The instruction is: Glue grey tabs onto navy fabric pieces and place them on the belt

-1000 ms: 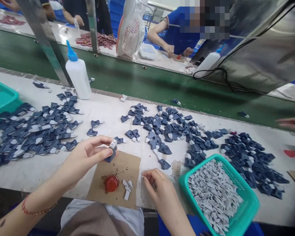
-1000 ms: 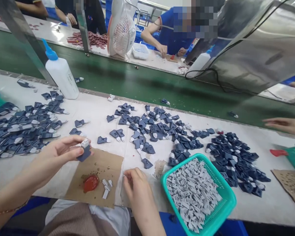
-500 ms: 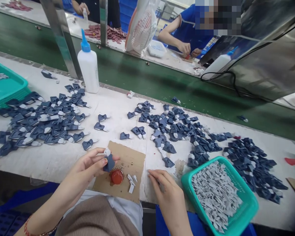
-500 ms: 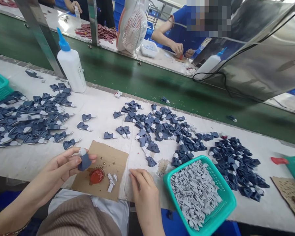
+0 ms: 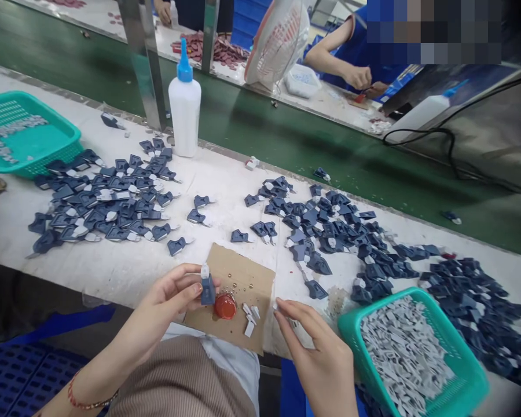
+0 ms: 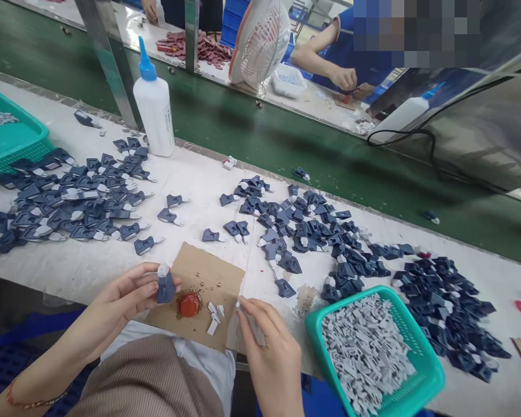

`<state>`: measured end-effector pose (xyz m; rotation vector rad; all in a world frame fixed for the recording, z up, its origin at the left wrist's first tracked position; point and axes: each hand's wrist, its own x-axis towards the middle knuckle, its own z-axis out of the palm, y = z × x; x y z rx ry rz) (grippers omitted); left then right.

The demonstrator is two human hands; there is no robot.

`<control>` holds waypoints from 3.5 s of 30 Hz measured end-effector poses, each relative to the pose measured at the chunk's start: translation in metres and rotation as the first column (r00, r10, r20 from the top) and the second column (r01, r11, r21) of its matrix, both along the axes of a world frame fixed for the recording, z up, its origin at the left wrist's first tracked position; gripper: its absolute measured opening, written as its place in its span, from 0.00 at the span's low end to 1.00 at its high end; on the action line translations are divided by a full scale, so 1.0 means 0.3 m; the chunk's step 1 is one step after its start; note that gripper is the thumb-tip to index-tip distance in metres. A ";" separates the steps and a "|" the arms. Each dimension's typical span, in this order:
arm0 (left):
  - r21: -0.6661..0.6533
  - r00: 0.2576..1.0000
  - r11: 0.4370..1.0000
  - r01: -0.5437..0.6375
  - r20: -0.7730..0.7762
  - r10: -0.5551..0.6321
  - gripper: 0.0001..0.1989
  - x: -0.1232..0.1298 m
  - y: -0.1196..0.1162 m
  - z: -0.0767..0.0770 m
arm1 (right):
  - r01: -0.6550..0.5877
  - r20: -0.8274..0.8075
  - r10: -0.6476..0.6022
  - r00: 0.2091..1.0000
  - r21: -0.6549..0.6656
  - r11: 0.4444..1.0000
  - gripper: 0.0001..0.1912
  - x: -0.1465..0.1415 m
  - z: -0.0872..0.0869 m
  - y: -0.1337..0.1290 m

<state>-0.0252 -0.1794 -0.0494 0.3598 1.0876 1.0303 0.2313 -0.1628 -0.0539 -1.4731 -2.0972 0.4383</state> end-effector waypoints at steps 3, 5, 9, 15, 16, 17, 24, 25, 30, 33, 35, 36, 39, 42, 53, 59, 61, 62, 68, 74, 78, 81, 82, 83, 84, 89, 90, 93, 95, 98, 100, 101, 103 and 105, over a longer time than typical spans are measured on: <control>0.006 1.000 1.000 -0.004 0.000 0.004 0.13 0.003 -0.014 -0.010 | -0.104 -0.126 0.090 0.988 -0.109 0.989 0.06 -0.085 0.050 0.003; 0.009 0.999 1.000 -0.016 -0.027 0.016 0.13 0.003 -0.022 -0.014 | -0.180 -0.165 0.152 0.975 -0.170 0.969 0.07 -0.135 0.067 0.000; 0.020 0.998 0.999 -0.027 -0.051 0.028 0.13 0.000 -0.034 -0.022 | -0.246 -0.142 0.218 0.965 -0.227 0.942 0.07 -0.187 0.065 -0.001; 0.033 0.998 0.998 -0.048 -0.026 0.048 0.13 0.001 -0.050 -0.042 | -0.278 -0.030 0.279 0.960 -0.244 0.929 0.08 -0.201 0.062 0.014; 0.036 0.998 0.998 -0.052 -0.024 0.053 0.13 0.002 -0.052 -0.045 | -0.285 -0.014 0.290 0.957 -0.247 0.926 0.08 -0.204 0.063 0.016; 0.039 0.998 0.998 -0.054 -0.025 0.055 0.13 0.003 -0.055 -0.049 | -0.289 0.000 0.298 0.954 -0.247 0.925 0.09 -0.206 0.064 0.016; 0.084 0.998 0.996 -0.020 -0.057 0.024 0.13 0.008 -0.056 -0.053 | -0.291 -0.029 0.295 0.955 -0.273 0.917 0.10 -0.219 0.064 0.010; 0.079 0.998 0.997 -0.021 -0.062 0.026 0.13 0.008 -0.056 -0.052 | -0.283 -0.066 0.276 0.959 -0.299 0.911 0.09 -0.220 0.069 0.012; 0.091 0.999 0.996 -0.021 -0.035 0.024 0.12 0.024 -0.052 -0.044 | -0.223 -0.394 -0.010 0.919 -0.541 0.811 0.04 -0.214 0.112 0.039; 0.106 1.000 0.994 -0.007 -0.020 0.009 0.12 0.043 -0.049 -0.033 | -0.242 -0.558 -0.253 0.790 -0.664 0.707 0.03 -0.206 0.132 0.050; 0.117 1.000 0.993 0.008 -0.017 -0.006 0.11 0.057 -0.048 -0.023 | -0.278 -0.601 -0.344 0.721 -0.707 0.651 0.04 -0.205 0.138 0.051; 0.127 1.000 0.992 0.013 -0.014 -0.012 0.11 0.063 -0.048 -0.017 | -0.290 -0.610 -0.367 0.703 -0.716 0.635 0.04 -0.206 0.140 0.049; 0.148 1.000 0.989 0.007 0.008 -0.009 0.11 0.078 -0.048 -0.005 | -0.303 -0.620 -0.381 0.686 -0.720 0.625 0.05 -0.214 0.145 0.041; 0.141 1.000 0.990 -0.008 0.013 0.006 0.10 0.087 -0.048 -0.001 | -0.304 -0.628 -0.352 0.694 -0.699 0.647 0.05 -0.222 0.152 0.033; 0.230 0.996 0.973 0.034 0.078 -0.053 0.15 0.116 -0.039 0.002 | -0.344 -0.650 -0.464 0.601 -0.735 0.584 0.14 -0.206 0.132 0.037; 0.234 0.993 0.965 0.117 -0.035 -0.112 0.16 0.128 0.058 0.046 | -0.221 -0.700 -0.329 0.634 -0.572 0.790 0.10 -0.197 0.105 0.033; 0.247 0.981 0.956 0.159 -0.145 -0.126 0.13 0.114 0.137 0.059 | -0.202 -0.686 -0.288 0.668 -0.540 0.817 0.12 -0.158 0.106 0.035; 0.271 0.969 0.945 0.185 -0.212 -0.129 0.14 0.101 0.189 0.065 | -0.156 -0.666 -0.285 0.690 -0.521 0.839 0.12 -0.124 0.108 0.036; 0.432 0.613 0.861 0.270 -0.766 0.192 0.18 -0.015 0.660 0.064 | 0.509 -0.289 -0.606 0.742 -0.347 0.788 0.17 0.245 0.116 0.009; 0.372 0.268 0.878 0.302 -0.917 0.297 0.12 -0.065 1.079 0.037 | 0.726 0.153 -0.709 0.688 -0.141 0.673 0.21 0.538 0.098 0.010; 0.327 0.133 0.871 0.368 -0.945 0.298 0.17 -0.080 1.176 0.017 | 0.599 0.238 -0.573 0.784 -0.054 0.799 0.21 0.553 0.073 0.087; 0.288 0.078 0.853 0.435 -0.956 0.283 0.20 -0.081 1.223 0.002 | 0.554 0.278 -0.522 0.806 -0.045 0.831 0.19 0.537 0.058 0.147; 0.279 0.062 0.839 0.468 -0.957 0.283 0.20 -0.078 1.239 0.000 | 0.553 0.278 -0.520 0.807 -0.048 0.832 0.18 0.535 0.055 0.161; 0.270 0.049 0.816 0.511 -0.957 0.285 0.20 -0.074 1.254 -0.001 | 0.556 0.275 -0.523 0.806 -0.051 0.830 0.18 0.535 0.053 0.172; 0.259 0.042 0.786 0.562 -0.957 0.286 0.21 -0.070 1.267 -0.001 | 0.561 0.273 -0.528 0.805 -0.056 0.826 0.18 0.538 0.053 0.179; 0.166 0.050 0.619 0.768 -0.979 0.200 0.21 -0.053 1.292 0.004 | 0.637 0.207 -0.610 0.765 -0.104 0.763 0.17 0.558 0.061 0.164; 0.160 0.056 0.611 0.775 -0.981 0.186 0.20 -0.053 1.289 0.006 | 0.661 0.170 -0.641 0.748 -0.114 0.742 0.17 0.555 0.065 0.152; 0.191 0.101 0.631 0.752 -0.979 0.176 0.15 -0.052 1.266 0.013 | 0.707 -0.005 -0.717 0.697 -0.160 0.689 0.19 0.514 0.084 0.106; 0.244 0.159 0.663 0.708 -0.969 0.187 0.12 -0.046 1.242 0.022 | 0.687 -0.122 -0.715 0.688 -0.207 0.697 0.19 0.457 0.100 0.078; 0.355 0.283 0.728 0.586 -0.932 0.226 0.14 -0.018 1.182 0.039 | 0.541 -0.228 -0.607 0.761 -0.292 0.789 0.16 0.340 0.113 0.053; 0.415 0.390 0.768 0.488 -0.891 0.233 0.18 0.009 1.117 0.053 | 0.378 -0.268 -0.483 0.833 -0.361 0.853 0.13 0.259 0.108 0.049; 0.434 0.448 0.782 0.448 -0.865 0.224 0.19 0.023 1.075 0.062 | 0.301 -0.273 -0.422 0.865 -0.392 0.869 0.11 0.221 0.102 0.050; 0.455 0.551 0.796 0.398 -0.813 0.189 0.19 0.044 0.972 0.085 | 0.178 -0.247 -0.313 0.917 -0.448 0.876 0.09 0.156 0.085 0.054; 0.459 0.652 0.806 0.373 -0.748 0.124 0.18 0.055 0.851 0.111 | 0.091 -0.196 -0.212 0.957 -0.490 0.867 0.08 0.109 0.067 0.061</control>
